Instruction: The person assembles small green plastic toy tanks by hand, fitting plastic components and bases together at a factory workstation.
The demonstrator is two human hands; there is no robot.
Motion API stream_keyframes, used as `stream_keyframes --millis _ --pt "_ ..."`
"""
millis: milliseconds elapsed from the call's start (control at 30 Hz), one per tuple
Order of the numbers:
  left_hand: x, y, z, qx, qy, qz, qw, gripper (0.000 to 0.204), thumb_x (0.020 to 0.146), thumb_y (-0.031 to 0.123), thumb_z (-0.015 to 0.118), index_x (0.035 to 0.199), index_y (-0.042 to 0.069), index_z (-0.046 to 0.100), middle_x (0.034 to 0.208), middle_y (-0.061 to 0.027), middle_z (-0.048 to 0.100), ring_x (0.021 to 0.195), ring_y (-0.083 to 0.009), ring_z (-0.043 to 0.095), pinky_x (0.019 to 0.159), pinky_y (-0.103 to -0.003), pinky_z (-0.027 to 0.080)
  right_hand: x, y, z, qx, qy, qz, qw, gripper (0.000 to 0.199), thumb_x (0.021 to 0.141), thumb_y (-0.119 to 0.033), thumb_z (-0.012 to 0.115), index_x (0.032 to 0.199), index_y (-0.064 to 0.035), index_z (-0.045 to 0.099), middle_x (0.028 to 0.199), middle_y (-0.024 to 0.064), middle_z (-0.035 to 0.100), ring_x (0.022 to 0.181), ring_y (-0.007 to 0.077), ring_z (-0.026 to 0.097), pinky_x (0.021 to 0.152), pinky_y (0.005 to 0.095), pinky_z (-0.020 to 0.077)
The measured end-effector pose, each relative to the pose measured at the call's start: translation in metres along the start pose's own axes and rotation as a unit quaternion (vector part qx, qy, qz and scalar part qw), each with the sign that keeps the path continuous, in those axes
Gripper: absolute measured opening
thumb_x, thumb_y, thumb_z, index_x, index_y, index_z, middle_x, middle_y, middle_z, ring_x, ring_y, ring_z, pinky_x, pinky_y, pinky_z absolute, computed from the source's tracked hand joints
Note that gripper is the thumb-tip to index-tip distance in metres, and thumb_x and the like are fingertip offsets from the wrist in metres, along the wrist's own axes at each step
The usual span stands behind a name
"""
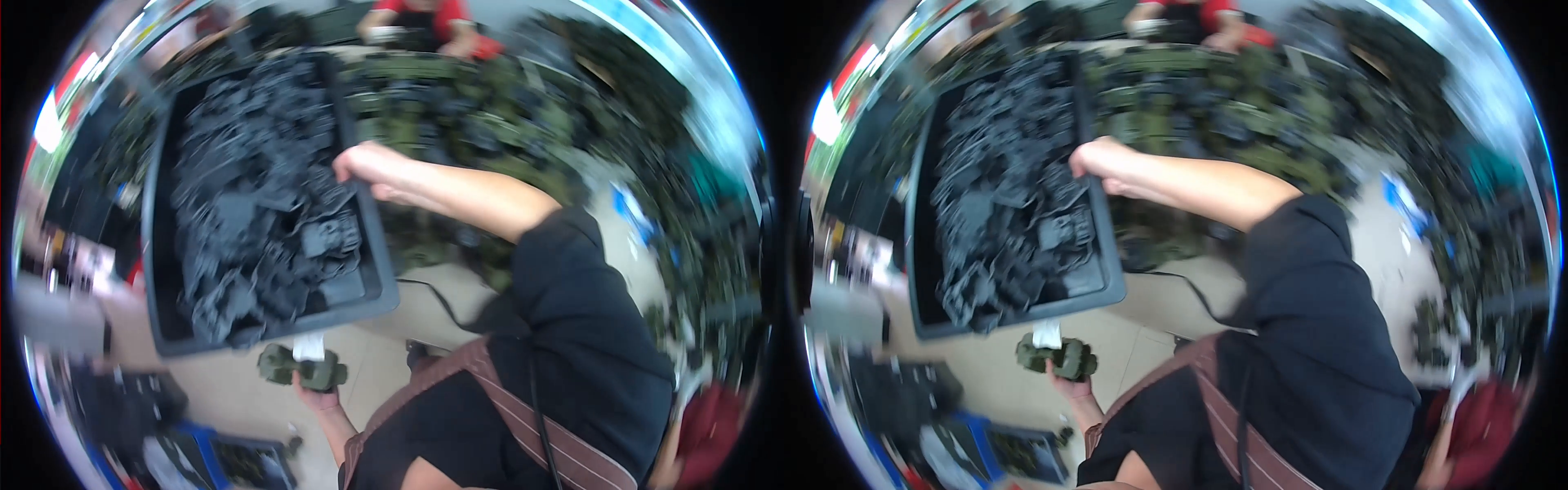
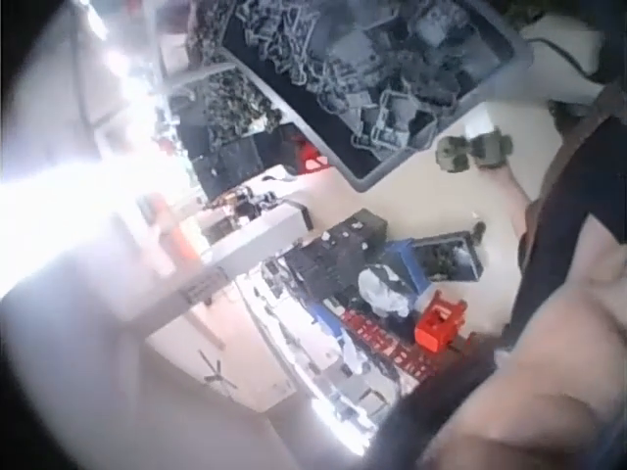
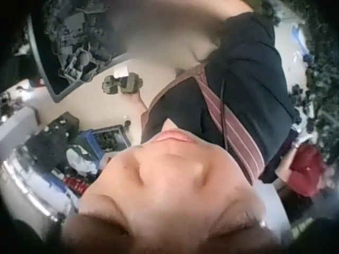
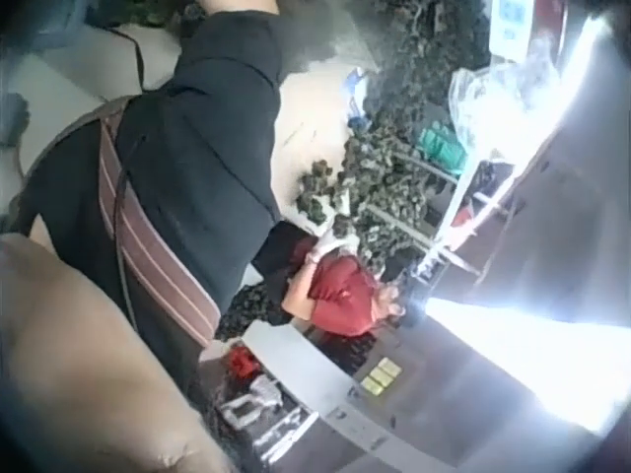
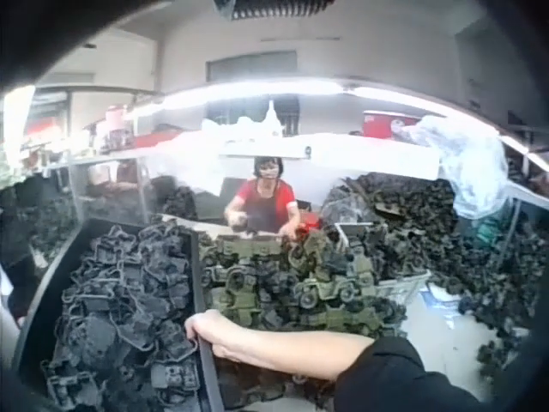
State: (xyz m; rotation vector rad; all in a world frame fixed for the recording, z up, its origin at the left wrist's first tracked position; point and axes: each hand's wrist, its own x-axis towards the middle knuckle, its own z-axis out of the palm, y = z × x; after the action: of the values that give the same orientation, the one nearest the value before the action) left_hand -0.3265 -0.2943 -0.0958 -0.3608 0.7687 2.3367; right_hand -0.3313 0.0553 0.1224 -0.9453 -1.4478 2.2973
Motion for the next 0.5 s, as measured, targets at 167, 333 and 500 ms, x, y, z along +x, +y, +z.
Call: stream_keyframes --millis 167,333,500 --pt "0.005 -0.005 0.027 0.023 -0.115 -0.052 0.992 0.048 0.078 0.036 0.051 0.114 0.004 0.049 0.112 -0.0114 0.053 0.102 -0.0304 0.051 0.087 -0.046 0.040 -0.120 -0.019 -0.096 0.017 0.083 -0.039 0.996 0.002 0.058 0.002 0.050 0.060 0.0034 0.051 0.058 0.0113 0.051 0.044 0.0198 0.052 0.038 0.0299 0.0414" --pt "0.009 -0.054 0.063 0.046 -0.171 -0.149 0.973 0.041 0.080 0.036 0.051 0.109 0.007 0.052 0.112 -0.0123 0.053 0.101 -0.0305 0.051 0.085 -0.047 0.041 -0.224 0.005 -0.231 0.103 0.202 -0.081 0.971 0.009 0.054 0.006 0.049 0.062 0.0048 0.052 0.060 0.0145 0.053 0.052 0.0245 0.056 0.048 0.0326 0.0482" --pt "-0.031 -0.118 0.115 0.125 -0.261 -0.192 0.938 0.043 0.084 0.032 0.044 0.119 0.008 0.044 0.113 -0.0113 0.050 0.102 -0.0293 0.049 0.088 -0.052 0.036 -0.351 0.033 -0.340 0.149 0.303 -0.091 0.937 0.008 0.054 0.005 0.048 0.062 0.0043 0.050 0.061 0.0136 0.052 0.051 0.0254 0.055 0.051 0.0345 0.0505"
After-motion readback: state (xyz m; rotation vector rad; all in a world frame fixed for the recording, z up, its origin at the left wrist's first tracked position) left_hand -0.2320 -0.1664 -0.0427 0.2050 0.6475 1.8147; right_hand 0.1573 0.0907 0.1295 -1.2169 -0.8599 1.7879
